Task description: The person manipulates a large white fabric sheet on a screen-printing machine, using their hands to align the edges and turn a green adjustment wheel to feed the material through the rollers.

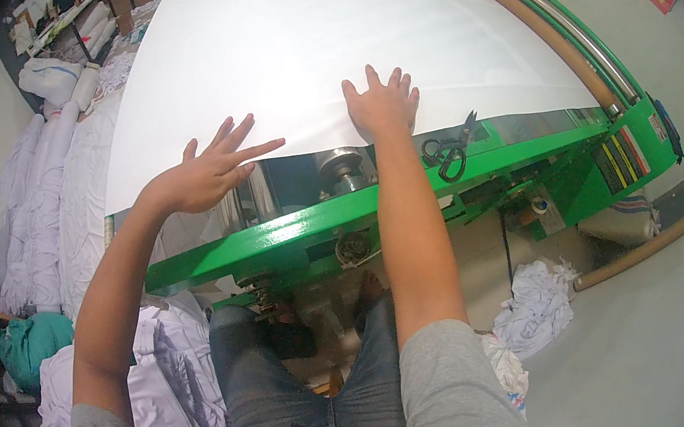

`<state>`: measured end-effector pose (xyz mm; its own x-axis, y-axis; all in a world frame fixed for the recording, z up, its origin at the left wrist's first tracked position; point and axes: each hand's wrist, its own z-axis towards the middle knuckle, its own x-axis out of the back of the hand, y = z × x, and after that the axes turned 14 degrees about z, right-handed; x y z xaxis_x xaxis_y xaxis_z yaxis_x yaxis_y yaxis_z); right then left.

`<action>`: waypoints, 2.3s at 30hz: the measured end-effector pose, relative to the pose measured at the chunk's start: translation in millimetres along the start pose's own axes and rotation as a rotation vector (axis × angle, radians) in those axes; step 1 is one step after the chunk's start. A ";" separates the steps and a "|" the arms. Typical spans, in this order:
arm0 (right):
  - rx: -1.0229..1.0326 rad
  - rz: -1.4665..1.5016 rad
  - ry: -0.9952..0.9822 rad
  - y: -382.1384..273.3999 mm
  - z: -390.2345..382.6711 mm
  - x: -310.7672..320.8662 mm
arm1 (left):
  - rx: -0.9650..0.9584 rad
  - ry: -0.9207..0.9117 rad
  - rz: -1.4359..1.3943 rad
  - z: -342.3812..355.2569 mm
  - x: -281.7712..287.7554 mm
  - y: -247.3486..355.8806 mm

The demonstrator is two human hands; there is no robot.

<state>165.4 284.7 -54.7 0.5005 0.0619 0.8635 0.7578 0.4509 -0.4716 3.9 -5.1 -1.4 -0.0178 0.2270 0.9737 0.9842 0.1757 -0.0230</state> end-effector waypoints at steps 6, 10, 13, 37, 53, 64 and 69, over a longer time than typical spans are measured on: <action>-0.002 0.011 0.007 4.0 1.5 -3.5 | -0.013 0.045 -0.033 -0.4 0.2 1.1; 0.032 0.013 0.025 1.7 -0.2 -1.6 | -0.030 0.039 -0.046 0.8 0.8 0.3; 0.102 0.044 0.048 0.6 0.3 -2.1 | -0.026 0.037 -0.036 2.9 -1.2 0.8; 0.211 0.073 0.045 13.7 13.4 -13.8 | 0.019 0.062 -0.046 5.5 -1.4 -0.9; 0.397 0.348 0.155 5.3 10.2 -16.0 | 0.124 0.065 0.234 4.3 -10.5 -3.5; 0.361 0.282 0.138 7.6 7.7 -14.8 | 0.072 0.135 0.222 4.4 -17.2 -7.8; 0.366 0.285 0.169 8.4 7.7 -12.5 | 0.035 0.231 0.152 6.4 -16.1 -9.9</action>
<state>162.3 294.6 -68.1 0.7506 0.0966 0.6537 0.3989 0.7223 -0.5649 -6.6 -4.4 -18.3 0.1745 0.0298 0.9842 0.9656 0.1907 -0.1769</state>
